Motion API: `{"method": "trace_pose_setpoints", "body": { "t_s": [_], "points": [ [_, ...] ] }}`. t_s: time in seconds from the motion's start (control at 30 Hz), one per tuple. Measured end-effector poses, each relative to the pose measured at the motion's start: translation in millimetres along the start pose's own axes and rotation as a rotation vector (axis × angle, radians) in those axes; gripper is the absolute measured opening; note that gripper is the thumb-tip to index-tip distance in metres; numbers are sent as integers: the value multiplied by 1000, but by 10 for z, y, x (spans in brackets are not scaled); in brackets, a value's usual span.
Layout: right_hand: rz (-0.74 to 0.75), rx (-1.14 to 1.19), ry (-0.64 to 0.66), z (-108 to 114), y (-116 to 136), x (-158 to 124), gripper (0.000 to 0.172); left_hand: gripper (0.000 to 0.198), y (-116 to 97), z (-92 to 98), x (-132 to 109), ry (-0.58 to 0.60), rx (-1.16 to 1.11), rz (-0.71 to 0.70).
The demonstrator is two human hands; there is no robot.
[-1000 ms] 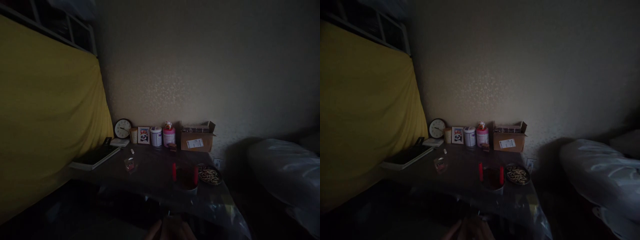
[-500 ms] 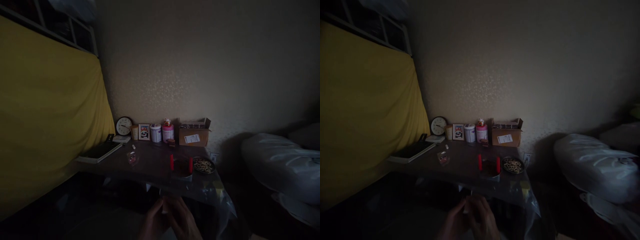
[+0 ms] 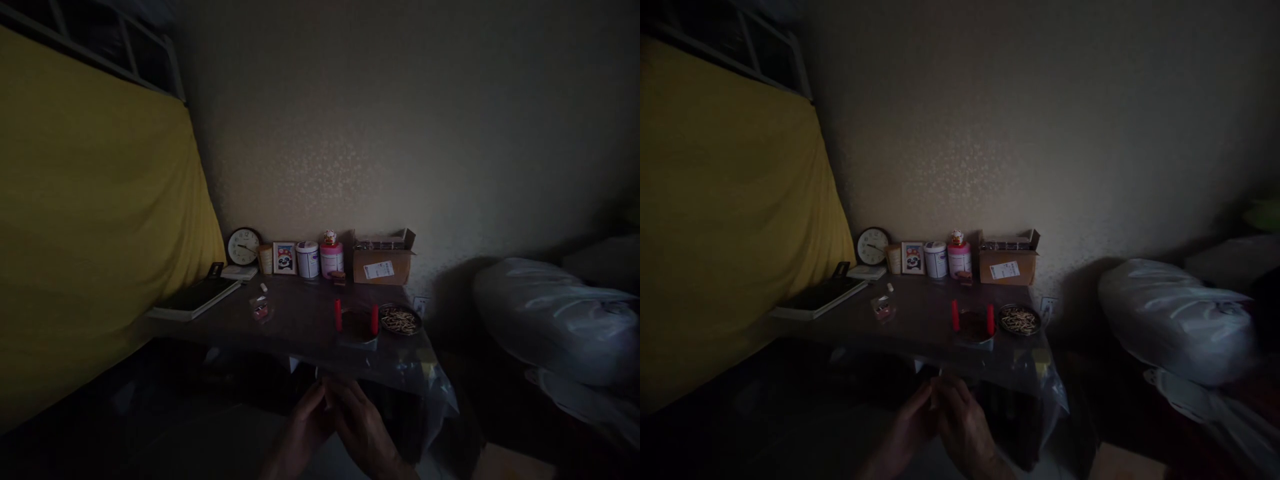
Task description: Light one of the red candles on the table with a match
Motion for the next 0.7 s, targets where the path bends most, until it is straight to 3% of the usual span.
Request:
{"method": "trace_pose_setpoints", "body": {
  "t_s": [0.2, 0.4, 0.6, 0.7],
  "points": [
    [49, -102, -1, 0, -7, -17, 42, 26, 18, 14, 9, -7, 9, -1],
    [53, -169, -54, -11, -62, -47, 25, 22, 22, -4, -15, -40, 20, -10],
    [84, -119, -14, 74, 33, -19, 23, 21, -18, -5, -26, -60, 31, -39],
    [2, -46, -8, 150, -50, 5, 21, 21, -21, -1, -41, -71, 28, -17]
  ]
}}
Point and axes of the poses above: each hand's wrist, its own x-axis towards the middle knuckle, its own z-axis out of the back of the hand, y = z × x, the point moved 7 cm from there along x, towards the middle knuckle, and after that the axes turned 4 degrees about -x, right-handed, at the moved point
